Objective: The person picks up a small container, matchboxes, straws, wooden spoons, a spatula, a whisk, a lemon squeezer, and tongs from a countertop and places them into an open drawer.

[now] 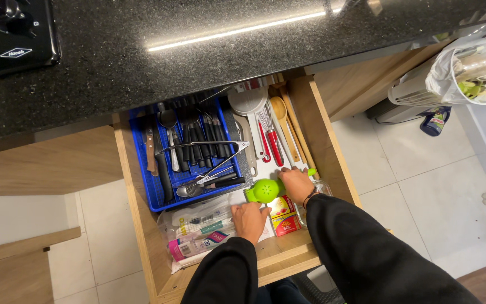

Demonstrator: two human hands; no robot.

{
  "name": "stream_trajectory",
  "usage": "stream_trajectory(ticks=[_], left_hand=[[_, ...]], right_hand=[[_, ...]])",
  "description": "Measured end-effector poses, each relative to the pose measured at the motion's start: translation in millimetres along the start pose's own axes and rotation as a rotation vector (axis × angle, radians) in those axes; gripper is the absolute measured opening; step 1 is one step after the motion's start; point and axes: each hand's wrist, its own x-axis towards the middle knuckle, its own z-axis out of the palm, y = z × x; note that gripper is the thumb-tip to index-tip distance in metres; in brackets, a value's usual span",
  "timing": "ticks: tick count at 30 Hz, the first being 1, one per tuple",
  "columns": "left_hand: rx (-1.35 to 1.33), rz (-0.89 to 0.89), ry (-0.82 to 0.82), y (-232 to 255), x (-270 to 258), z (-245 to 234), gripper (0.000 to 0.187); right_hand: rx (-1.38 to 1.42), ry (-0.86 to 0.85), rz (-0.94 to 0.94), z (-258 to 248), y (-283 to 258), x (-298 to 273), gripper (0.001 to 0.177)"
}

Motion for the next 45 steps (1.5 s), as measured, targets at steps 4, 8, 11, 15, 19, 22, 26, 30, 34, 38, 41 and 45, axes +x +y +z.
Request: stream_trajectory(ticks=[4,8,11,15,19,22,26,30,34,38,41,45], left_hand=[[0.019,0.125,-0.036,12.9,-0.5,3.8,0.022],[0.044,0.16,-0.015,9.8,1.1,5.1,0.021],[0.005,0.154,-0.022,9.3,-0.7,5.2,0.019],[-0.041,0.22,0.049,4.2,-1.6,7.6,0.021],[-0.033,0.292,0.073,-0.7,-5.8,2.3,0.013],[-0.049,0.305,0.045,-3.9,-2.7,5.7,0.016],[-0.063,0.227,0.006,-3.9,2.7,15.4,0.02],[0.004,0.181,-0.048,8.1,-3.1,-0.4,0.024],[0.057,0.102,-0.055,4.9,-1.8,-2.2,0.035],[0.031,-0.038,-0.042,17.1,-20.2,-53.2,0.045],[-0.048,-0.103,0.019,17.3,-31.2,-75.9,0.053],[-0.093,-0.045,0.008,-4.9,-28.9,-76.6,0.067]], right_hand=[[-0.026,-0.01,-0.023,-3.4,2.9,-2.4,0.048],[-0.031,-0.016,-0.052,-6.3,6.3,-1.3,0.05],[-0.026,-0.012,-0.067,-10.4,9.2,-3.0,0.053],[0.009,-0.05,-0.102,-15.0,17.2,-2.0,0.053],[0.055,-0.06,-0.14,-23.3,18.6,3.9,0.052],[-0.003,-0.087,-0.183,-22.3,15.5,12.5,0.049],[-0.092,-0.068,-0.209,-1.1,26.4,21.0,0.051],[-0.121,-0.036,-0.216,5.7,29.6,18.6,0.051],[-0.035,-0.038,-0.24,-18.9,23.5,3.2,0.048],[0.033,-0.023,-0.286,-12.1,27.5,6.0,0.052],[0.082,-0.066,-0.329,-41.3,9.5,-6.4,0.05],[0.112,-0.14,-0.368,-44.1,-5.1,-5.1,0.046]])
